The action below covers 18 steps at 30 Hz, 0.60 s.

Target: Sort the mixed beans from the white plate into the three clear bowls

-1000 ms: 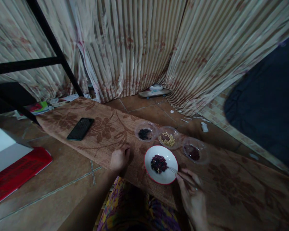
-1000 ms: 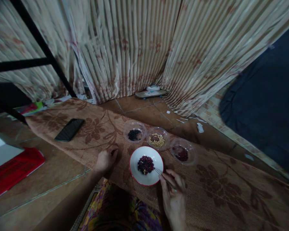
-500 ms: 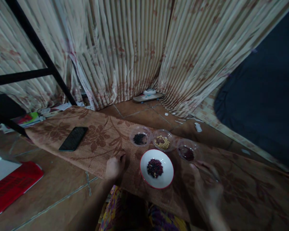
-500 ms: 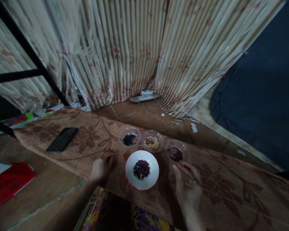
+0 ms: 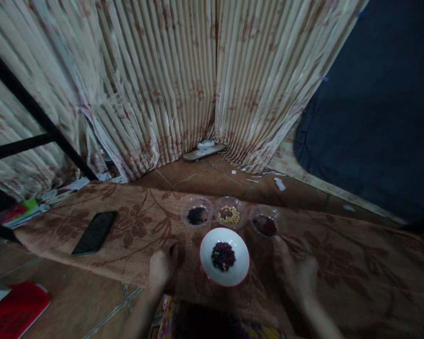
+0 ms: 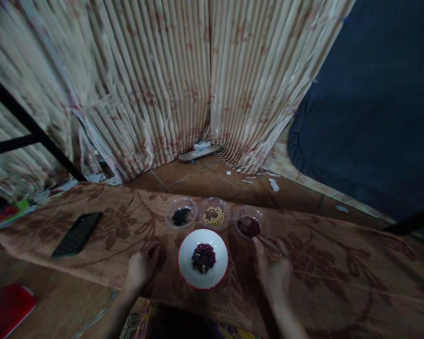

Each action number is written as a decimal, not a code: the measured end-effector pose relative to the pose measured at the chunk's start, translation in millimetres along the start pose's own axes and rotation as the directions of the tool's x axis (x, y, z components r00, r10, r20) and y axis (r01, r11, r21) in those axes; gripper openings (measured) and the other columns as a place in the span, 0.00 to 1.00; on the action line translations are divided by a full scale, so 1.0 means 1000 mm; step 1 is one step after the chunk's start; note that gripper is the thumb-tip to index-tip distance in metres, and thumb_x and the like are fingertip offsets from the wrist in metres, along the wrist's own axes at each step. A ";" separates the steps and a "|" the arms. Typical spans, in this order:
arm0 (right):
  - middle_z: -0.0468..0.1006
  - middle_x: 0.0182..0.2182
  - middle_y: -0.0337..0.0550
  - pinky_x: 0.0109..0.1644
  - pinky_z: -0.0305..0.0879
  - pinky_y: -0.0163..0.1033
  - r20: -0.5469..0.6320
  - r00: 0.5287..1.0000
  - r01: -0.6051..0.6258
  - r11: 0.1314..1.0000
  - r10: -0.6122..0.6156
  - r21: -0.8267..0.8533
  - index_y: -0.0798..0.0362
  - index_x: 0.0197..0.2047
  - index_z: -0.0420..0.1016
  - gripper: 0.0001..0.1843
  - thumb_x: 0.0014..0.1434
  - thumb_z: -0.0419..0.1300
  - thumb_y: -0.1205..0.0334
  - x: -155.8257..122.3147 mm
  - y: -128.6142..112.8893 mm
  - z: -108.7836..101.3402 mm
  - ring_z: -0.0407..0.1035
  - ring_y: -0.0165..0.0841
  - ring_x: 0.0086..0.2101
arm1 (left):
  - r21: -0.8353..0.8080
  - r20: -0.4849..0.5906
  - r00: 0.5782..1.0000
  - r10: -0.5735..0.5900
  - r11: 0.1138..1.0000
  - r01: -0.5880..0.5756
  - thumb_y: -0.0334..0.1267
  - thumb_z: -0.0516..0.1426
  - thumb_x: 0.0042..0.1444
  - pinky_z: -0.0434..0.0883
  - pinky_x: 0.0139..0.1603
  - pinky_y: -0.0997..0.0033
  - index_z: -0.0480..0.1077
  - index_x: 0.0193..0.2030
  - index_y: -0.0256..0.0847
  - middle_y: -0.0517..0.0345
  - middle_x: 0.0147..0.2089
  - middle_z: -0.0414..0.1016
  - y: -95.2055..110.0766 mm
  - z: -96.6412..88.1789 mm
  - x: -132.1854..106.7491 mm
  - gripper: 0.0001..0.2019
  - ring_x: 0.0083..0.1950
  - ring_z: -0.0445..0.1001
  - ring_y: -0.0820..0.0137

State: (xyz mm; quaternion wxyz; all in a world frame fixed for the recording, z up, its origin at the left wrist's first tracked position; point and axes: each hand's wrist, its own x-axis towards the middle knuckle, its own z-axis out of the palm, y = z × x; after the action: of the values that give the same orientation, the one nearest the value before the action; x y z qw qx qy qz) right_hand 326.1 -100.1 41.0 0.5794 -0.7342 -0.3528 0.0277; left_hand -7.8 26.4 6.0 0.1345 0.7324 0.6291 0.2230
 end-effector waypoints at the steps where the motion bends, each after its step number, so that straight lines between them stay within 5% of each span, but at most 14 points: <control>1: 0.80 0.40 0.51 0.45 0.70 0.44 0.034 0.999 -0.033 0.999 0.033 0.006 0.55 0.37 0.79 0.20 0.55 0.63 0.44 -0.007 -0.004 0.000 0.75 0.40 0.41 | -0.022 -0.003 1.000 -0.004 1.000 0.004 0.37 0.53 0.62 0.71 0.43 0.70 0.77 0.43 0.42 0.53 0.42 0.82 0.001 -0.001 0.000 0.10 0.43 0.80 0.64; 7: 0.79 0.43 0.48 0.47 0.72 0.43 0.277 0.959 -0.051 0.998 0.055 -0.022 0.50 0.36 0.82 0.19 0.55 0.62 0.43 -0.046 -0.020 0.004 0.74 0.40 0.44 | -0.316 0.138 0.989 -0.051 0.944 0.092 0.45 0.52 0.63 0.73 0.44 0.66 0.76 0.48 0.40 0.51 0.43 0.82 0.033 -0.007 -0.015 0.16 0.44 0.80 0.61; 11: 0.78 0.45 0.46 0.52 0.70 0.46 0.366 0.930 -0.002 0.998 0.025 -0.062 0.47 0.38 0.83 0.18 0.58 0.60 0.44 -0.056 -0.016 0.009 0.72 0.40 0.47 | -0.571 0.305 0.944 0.123 0.818 0.078 0.47 0.49 0.65 0.72 0.47 0.68 0.75 0.49 0.40 0.50 0.46 0.81 0.062 -0.007 -0.035 0.18 0.46 0.78 0.62; 18: 0.77 0.46 0.44 0.51 0.70 0.47 0.396 0.917 0.095 0.992 -0.054 -0.084 0.45 0.39 0.82 0.17 0.60 0.59 0.44 -0.056 -0.006 0.011 0.72 0.39 0.47 | -0.709 0.302 0.946 0.117 0.691 0.141 0.50 0.51 0.64 0.72 0.41 0.69 0.74 0.48 0.36 0.50 0.41 0.80 0.070 0.011 -0.047 0.19 0.38 0.76 0.64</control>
State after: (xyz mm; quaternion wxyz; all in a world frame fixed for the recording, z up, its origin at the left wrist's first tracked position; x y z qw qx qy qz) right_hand 276.7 -121.5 21.8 0.4597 -0.7281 -0.4905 0.1344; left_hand 52.5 -31.3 22.8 0.5140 0.6422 0.4644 0.3281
